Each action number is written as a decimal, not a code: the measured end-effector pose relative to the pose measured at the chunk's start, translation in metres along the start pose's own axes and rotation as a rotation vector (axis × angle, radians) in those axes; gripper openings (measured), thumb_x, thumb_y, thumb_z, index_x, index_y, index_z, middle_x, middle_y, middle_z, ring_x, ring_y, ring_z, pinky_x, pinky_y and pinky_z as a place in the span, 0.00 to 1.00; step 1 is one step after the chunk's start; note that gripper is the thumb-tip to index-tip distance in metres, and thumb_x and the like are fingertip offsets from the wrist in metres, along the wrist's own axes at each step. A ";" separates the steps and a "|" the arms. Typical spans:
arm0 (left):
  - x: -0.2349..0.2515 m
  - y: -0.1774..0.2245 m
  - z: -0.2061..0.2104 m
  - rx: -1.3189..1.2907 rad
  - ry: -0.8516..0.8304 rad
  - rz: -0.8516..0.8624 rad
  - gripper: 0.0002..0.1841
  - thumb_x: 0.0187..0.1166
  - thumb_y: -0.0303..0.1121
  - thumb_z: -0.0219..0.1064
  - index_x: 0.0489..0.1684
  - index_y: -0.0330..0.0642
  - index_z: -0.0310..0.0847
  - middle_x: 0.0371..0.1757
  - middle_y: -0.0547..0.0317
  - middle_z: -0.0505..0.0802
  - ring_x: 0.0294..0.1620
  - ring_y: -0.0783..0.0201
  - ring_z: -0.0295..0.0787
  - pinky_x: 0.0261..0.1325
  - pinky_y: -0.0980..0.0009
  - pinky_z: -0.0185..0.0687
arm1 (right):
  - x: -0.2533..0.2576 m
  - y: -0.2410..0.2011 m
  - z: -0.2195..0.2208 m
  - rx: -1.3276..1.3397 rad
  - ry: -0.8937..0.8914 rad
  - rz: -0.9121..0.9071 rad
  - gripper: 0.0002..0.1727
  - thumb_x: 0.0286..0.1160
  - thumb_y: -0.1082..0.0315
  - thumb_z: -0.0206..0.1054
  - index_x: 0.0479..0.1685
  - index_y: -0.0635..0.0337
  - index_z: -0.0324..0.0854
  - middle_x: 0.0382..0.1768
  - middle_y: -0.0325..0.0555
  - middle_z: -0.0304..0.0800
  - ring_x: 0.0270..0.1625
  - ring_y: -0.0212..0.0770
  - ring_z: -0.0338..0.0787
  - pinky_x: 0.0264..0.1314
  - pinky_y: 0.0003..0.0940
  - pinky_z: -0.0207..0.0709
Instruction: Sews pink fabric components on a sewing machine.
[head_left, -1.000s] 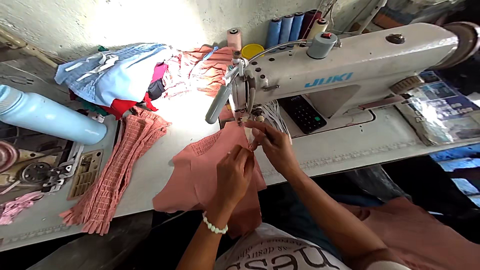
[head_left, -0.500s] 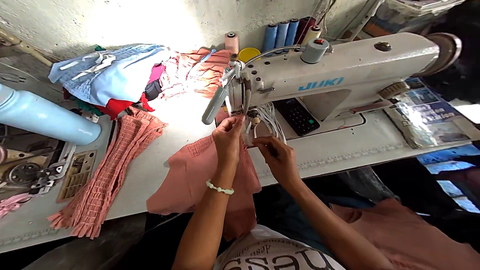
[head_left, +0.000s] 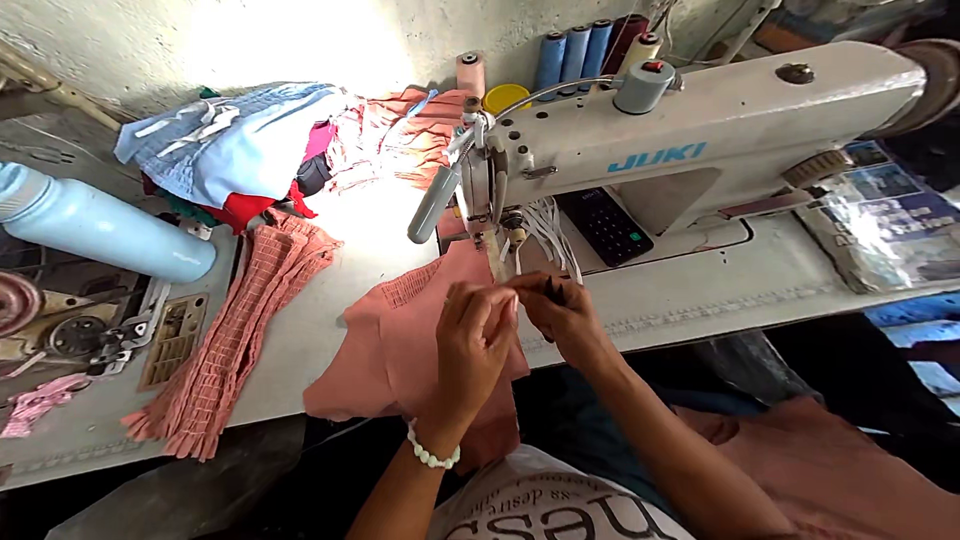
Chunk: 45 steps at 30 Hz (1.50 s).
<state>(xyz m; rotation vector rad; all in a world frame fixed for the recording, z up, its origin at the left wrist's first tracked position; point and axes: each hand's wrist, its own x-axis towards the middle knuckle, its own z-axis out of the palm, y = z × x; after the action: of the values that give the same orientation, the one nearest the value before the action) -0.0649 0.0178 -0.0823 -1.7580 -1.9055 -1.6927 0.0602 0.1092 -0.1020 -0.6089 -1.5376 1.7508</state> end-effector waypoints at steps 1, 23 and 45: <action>0.009 0.000 0.000 0.020 0.002 -0.003 0.07 0.75 0.26 0.70 0.41 0.31 0.91 0.42 0.51 0.94 0.48 0.64 0.90 0.57 0.72 0.85 | -0.006 0.002 -0.005 0.000 -0.004 0.005 0.12 0.82 0.73 0.58 0.49 0.58 0.88 0.21 0.20 0.78 0.18 0.14 0.67 0.20 0.11 0.62; -0.004 -0.043 0.018 -0.025 -0.471 -0.011 0.06 0.75 0.26 0.71 0.39 0.35 0.95 0.41 0.47 0.93 0.42 0.61 0.92 0.52 0.72 0.87 | -0.019 0.016 -0.067 -0.712 -0.043 -0.098 0.14 0.84 0.66 0.61 0.54 0.63 0.89 0.26 0.36 0.82 0.24 0.24 0.74 0.29 0.21 0.70; 0.028 -0.070 0.022 0.203 -0.199 -0.345 0.06 0.79 0.26 0.70 0.39 0.31 0.90 0.39 0.47 0.87 0.39 0.58 0.86 0.46 0.63 0.83 | 0.026 -0.024 -0.070 -1.165 0.241 -0.342 0.12 0.82 0.66 0.68 0.47 0.70 0.88 0.43 0.62 0.89 0.40 0.57 0.92 0.40 0.55 0.86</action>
<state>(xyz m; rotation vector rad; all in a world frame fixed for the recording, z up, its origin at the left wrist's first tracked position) -0.1125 0.0688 -0.1181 -1.6503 -2.4903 -1.3828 0.1008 0.1749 -0.0877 -0.9616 -2.2217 0.3730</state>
